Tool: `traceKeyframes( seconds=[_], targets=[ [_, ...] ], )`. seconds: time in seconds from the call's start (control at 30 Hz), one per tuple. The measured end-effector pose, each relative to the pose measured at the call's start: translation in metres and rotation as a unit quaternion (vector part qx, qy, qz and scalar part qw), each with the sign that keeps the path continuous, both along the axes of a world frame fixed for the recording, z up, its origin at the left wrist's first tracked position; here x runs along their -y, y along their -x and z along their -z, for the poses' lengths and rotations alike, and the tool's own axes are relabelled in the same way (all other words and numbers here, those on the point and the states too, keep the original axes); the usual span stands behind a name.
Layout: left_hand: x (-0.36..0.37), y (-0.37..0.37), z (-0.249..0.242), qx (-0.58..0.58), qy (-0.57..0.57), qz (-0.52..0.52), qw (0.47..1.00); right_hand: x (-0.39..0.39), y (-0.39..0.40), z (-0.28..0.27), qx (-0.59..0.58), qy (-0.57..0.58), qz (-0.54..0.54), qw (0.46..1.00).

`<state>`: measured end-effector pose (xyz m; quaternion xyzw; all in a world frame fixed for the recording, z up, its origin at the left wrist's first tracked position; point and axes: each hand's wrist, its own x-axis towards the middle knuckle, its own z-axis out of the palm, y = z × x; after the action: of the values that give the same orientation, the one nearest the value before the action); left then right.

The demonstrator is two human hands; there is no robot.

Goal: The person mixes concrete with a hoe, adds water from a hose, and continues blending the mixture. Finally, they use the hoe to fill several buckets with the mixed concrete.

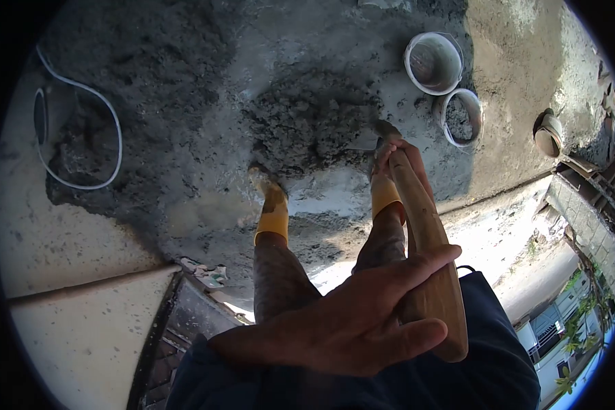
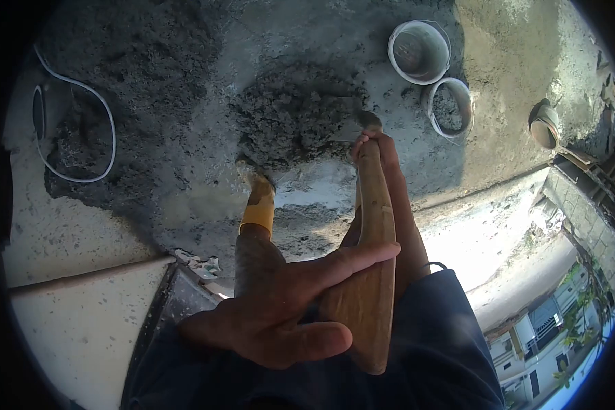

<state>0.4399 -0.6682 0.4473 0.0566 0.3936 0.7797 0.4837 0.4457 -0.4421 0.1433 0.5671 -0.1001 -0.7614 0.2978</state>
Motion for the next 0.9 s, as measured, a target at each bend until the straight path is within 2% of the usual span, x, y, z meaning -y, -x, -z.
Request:
traceKeyframes(
  seconds=[0.07, 0.2, 0.27, 0.3, 0.33, 0.37, 0.4, 0.43, 0.47, 0.5, 0.53, 0.57, 0.6, 0.63, 0.7, 0.73, 0.77, 0.8, 0.83, 0.9],
  targets=[
    [-0.020, 0.001, -0.007, -0.020, -0.026, 0.006, 0.999, -0.023, 0.000, -0.016, -0.053, -0.026, 0.027, 0.998],
    [-0.038, -0.005, -0.028, -0.050, -0.099, -0.016, 0.994, -0.071, 0.012, -0.062, -0.054, -0.082, 0.008, 0.995],
    [-0.032, 0.000, -0.043, -0.091, -0.108, 0.082, 0.987, -0.093, 0.022, -0.088, -0.121, -0.136, -0.023, 0.983],
    [-0.028, -0.003, -0.047, -0.132, -0.105, 0.009, 0.986, -0.100, 0.027, -0.099, -0.123, -0.138, -0.023, 0.983],
    [-0.022, -0.009, -0.045, -0.133, -0.107, 0.008, 0.985, -0.106, 0.032, -0.108, -0.145, -0.205, -0.034, 0.967],
    [-0.014, -0.019, -0.038, -0.077, -0.094, 0.055, 0.991, -0.110, 0.036, -0.115, -0.165, -0.270, -0.045, 0.948],
    [-0.005, -0.024, -0.030, -0.019, -0.080, 0.102, 0.991, -0.107, 0.041, -0.122, -0.163, -0.271, -0.048, 0.947],
    [0.007, -0.026, -0.021, -0.073, -0.012, 0.136, 0.988, -0.101, 0.044, -0.125, -0.184, -0.373, -0.067, 0.907],
    [0.018, -0.032, -0.004, -0.087, 0.055, 0.145, 0.984, -0.094, 0.044, -0.122, -0.202, -0.469, -0.087, 0.856],
    [0.028, -0.037, 0.014, -0.098, 0.122, 0.154, 0.976, -0.088, 0.044, -0.116, -0.204, -0.498, -0.105, 0.836],
    [0.039, -0.028, 0.033, 0.056, 0.225, 0.322, 0.918, -0.080, 0.039, -0.101, -0.196, -0.516, -0.102, 0.828],
    [0.048, -0.055, 0.075, -0.040, 0.319, 0.298, 0.899, -0.067, 0.035, -0.083, -0.205, -0.526, -0.091, 0.820],
    [0.053, -0.081, 0.122, -0.184, 0.441, 0.299, 0.826, -0.055, 0.030, -0.064, -0.215, -0.540, -0.078, 0.810],
    [0.055, -0.099, 0.175, -0.144, 0.492, 0.284, 0.810, -0.051, 0.025, -0.039, -0.205, -0.527, -0.084, 0.820],
    [0.059, -0.121, 0.258, -0.179, 0.520, 0.250, 0.797, -0.042, 0.024, -0.004, -0.199, -0.535, -0.079, 0.817],
    [0.055, -0.122, 0.284, -0.186, 0.516, 0.249, 0.798, -0.037, 0.024, 0.006, -0.197, -0.553, -0.072, 0.806],
    [0.053, -0.127, 0.303, -0.214, 0.547, 0.191, 0.787, -0.035, 0.025, 0.009, -0.191, -0.563, -0.058, 0.802],
    [0.050, -0.134, 0.313, -0.231, 0.576, 0.134, 0.772, -0.037, 0.025, 0.004, -0.182, -0.565, -0.065, 0.802],
    [0.045, -0.140, 0.325, -0.216, 0.578, 0.132, 0.776, -0.039, 0.022, -0.005, -0.213, -0.567, -0.067, 0.793],
    [0.034, -0.163, 0.311, -0.210, 0.560, 0.126, 0.792, -0.044, 0.018, -0.031, -0.249, -0.566, -0.096, 0.780]
  ],
)
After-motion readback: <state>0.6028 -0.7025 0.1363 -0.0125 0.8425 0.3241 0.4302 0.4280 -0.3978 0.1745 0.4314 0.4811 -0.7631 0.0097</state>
